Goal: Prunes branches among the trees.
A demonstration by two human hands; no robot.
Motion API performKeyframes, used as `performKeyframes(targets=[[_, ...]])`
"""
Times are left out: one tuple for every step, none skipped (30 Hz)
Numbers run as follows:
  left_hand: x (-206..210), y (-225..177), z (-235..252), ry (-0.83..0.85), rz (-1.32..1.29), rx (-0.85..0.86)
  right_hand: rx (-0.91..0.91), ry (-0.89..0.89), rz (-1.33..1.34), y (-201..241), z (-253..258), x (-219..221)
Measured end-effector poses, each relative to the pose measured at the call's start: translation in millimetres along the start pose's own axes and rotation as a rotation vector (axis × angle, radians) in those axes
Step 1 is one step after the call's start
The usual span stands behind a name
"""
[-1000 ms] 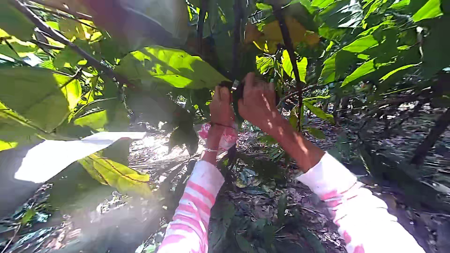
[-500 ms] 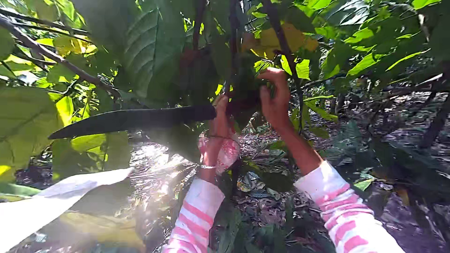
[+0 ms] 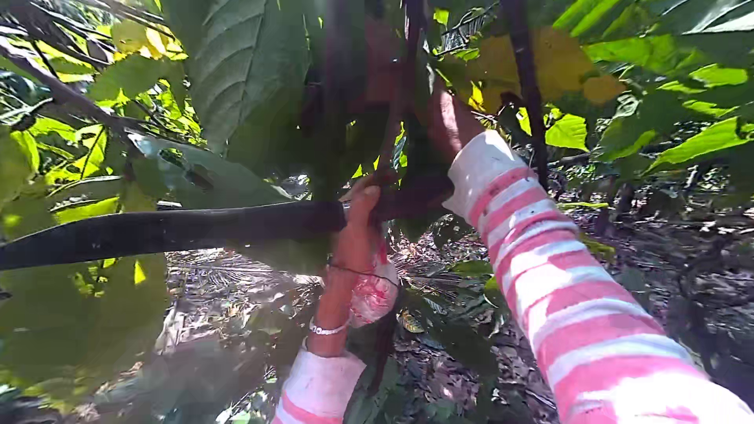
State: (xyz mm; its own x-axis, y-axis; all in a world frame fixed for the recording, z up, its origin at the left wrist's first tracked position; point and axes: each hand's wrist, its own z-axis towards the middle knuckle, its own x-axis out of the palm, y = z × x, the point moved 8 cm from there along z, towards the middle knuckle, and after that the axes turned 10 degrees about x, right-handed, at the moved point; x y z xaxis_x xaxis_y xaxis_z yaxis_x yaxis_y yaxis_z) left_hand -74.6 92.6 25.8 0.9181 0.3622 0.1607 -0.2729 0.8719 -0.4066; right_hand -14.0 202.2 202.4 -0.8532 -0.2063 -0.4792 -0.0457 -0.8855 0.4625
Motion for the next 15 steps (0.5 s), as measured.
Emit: performKeyframes(targets=[[-3, 2, 0, 0.001, 0.025, -0.006, -0.044, 0.016, -0.138, -3, 25, 22], [-5, 3, -1, -0.002, 0.033, -0.011, -0.081, 0.045, -0.258, -14, 44, 45], [-6, 4, -1, -0.01, 0.021, -0.014, -0.031, 0.059, -0.314, -36, 44, 63], [-6, 5, 0, -0.007, 0.002, -0.007, 0.106, 0.058, -0.304, -70, 25, 73], [-6, 5, 3, -0.009, -0.005, 0.002, 0.291, 0.135, -0.26, -115, -8, 83], [-8, 6, 6, -0.018, 0.004, 0.0, 0.29, 0.117, -0.172, -177, -43, 94], [-10, 7, 9, -0.016, 0.023, 0.008, 0.258, 0.136, -0.171, -251, -80, 109], [-12, 8, 12, -0.018, 0.054, 0.022, 0.277, 0.256, -0.277, -317, -121, 127], [-15, 10, 13, -0.009, 0.094, 0.03, 0.394, 0.477, -0.444, -365, -162, 141], [-18, 12, 14, -0.008, 0.124, 0.03, 0.545, 0.695, -0.588, -393, -200, 148], [-21, 15, 14, -0.012, 0.131, 0.027, 0.664, 0.85, -0.661, -404, -224, 150], [-23, 16, 14, -0.016, 0.134, 0.027, 0.696, 0.958, -0.69, -404, -228, 153], [-24, 18, 14, -0.009, 0.13, 0.035, 0.648, 1.005, -0.671, -397, -215, 156], [-25, 20, 14, 0.004, 0.129, 0.049, 0.538, 0.974, -0.593, -375, -189, 152], [-25, 21, 15, 0.006, 0.128, 0.062, 0.42, 0.865, -0.466, -341, -156, 142]])
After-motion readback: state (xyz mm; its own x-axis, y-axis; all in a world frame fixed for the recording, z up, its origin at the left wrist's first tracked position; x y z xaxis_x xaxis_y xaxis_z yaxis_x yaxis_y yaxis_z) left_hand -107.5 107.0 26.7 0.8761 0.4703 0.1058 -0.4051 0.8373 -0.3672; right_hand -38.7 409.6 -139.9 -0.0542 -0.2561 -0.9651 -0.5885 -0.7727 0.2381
